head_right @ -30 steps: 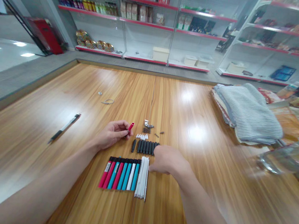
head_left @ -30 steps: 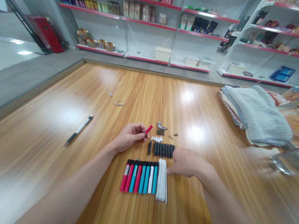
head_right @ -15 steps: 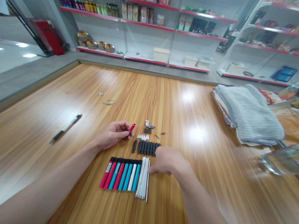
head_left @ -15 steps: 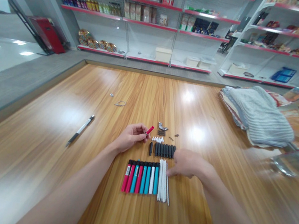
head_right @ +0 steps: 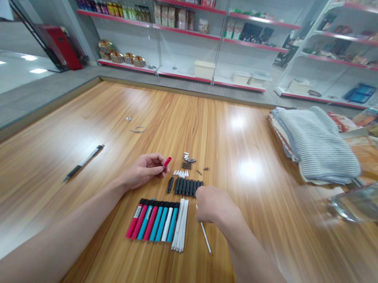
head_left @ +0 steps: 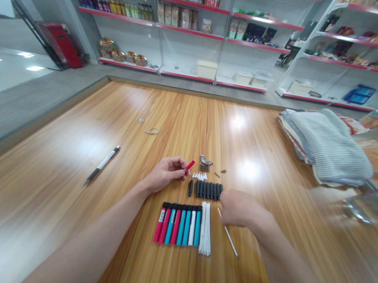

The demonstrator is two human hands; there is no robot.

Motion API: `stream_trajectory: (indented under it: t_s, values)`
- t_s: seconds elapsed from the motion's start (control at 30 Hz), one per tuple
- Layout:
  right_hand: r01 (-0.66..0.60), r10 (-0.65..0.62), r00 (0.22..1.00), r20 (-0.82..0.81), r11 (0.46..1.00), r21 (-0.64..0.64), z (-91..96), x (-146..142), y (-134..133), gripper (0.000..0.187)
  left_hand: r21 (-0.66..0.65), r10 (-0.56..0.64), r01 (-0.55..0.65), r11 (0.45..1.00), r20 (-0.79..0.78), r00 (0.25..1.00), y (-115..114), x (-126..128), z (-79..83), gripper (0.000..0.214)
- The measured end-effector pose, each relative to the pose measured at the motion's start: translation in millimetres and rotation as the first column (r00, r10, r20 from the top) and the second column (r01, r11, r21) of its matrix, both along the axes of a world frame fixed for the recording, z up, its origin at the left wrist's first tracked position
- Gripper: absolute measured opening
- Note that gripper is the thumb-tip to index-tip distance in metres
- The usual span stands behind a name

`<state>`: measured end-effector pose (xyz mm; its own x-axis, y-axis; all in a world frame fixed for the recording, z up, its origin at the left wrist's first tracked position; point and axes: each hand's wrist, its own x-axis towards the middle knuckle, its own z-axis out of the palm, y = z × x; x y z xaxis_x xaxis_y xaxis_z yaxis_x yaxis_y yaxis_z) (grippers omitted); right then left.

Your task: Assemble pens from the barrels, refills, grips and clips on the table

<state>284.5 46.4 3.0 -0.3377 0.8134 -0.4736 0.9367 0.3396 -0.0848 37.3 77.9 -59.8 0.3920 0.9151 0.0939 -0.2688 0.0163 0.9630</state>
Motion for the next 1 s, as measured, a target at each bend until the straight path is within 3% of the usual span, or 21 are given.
stream_trajectory:
  t_s: [0.27, 0.5, 0.73, 0.8, 0.87, 0.93, 1.0]
  values:
    - [-0.052, 0.058, 0.995, 0.076, 0.996, -0.075, 5.9, -6, -3, 0.029, -0.008, 0.004, -0.004, 1.000, 0.004, 1.000, 0, 0, 1.2, 0.020]
    - [-0.118, 0.118, 0.993, -0.020, 0.993, 0.001, 11.1, 3, 4, 0.020, -0.001, 0.004, -0.004, 1.000, 0.000, 1.000, 0, 0, 1.2, 0.019]
    - [-0.045, 0.049, 0.999, 0.012, 0.973, -0.227, 3.5, -4, 3, 0.005, -0.007, 0.019, -0.019, 1.000, -0.006, 1.000, -1, 1, 3.5, 0.019]
    - [-0.032, 0.021, 0.999, -0.050, 0.973, -0.230, 4.8, -5, 5, 0.010, -0.012, 0.027, -0.027, 1.000, -0.010, 1.000, -2, 2, 4.1, 0.020]
    - [0.009, -0.034, 0.986, -0.163, 0.988, -0.154, 7.1, -4, 10, 0.017, -0.015, 0.030, -0.030, 0.999, -0.011, 0.999, -2, 2, 4.4, 0.020]
    - [0.115, -0.103, 0.953, -0.284, 0.993, 0.025, 7.3, -3, 17, 0.023, -0.016, 0.029, -0.030, 0.999, -0.014, 0.999, -2, 2, 4.3, 0.021]
    - [0.265, -0.164, 0.910, -0.381, 0.937, 0.229, 2.7, -1, 27, 0.025, -0.018, 0.027, -0.027, 0.999, -0.018, 0.999, -2, 2, 3.8, 0.021]
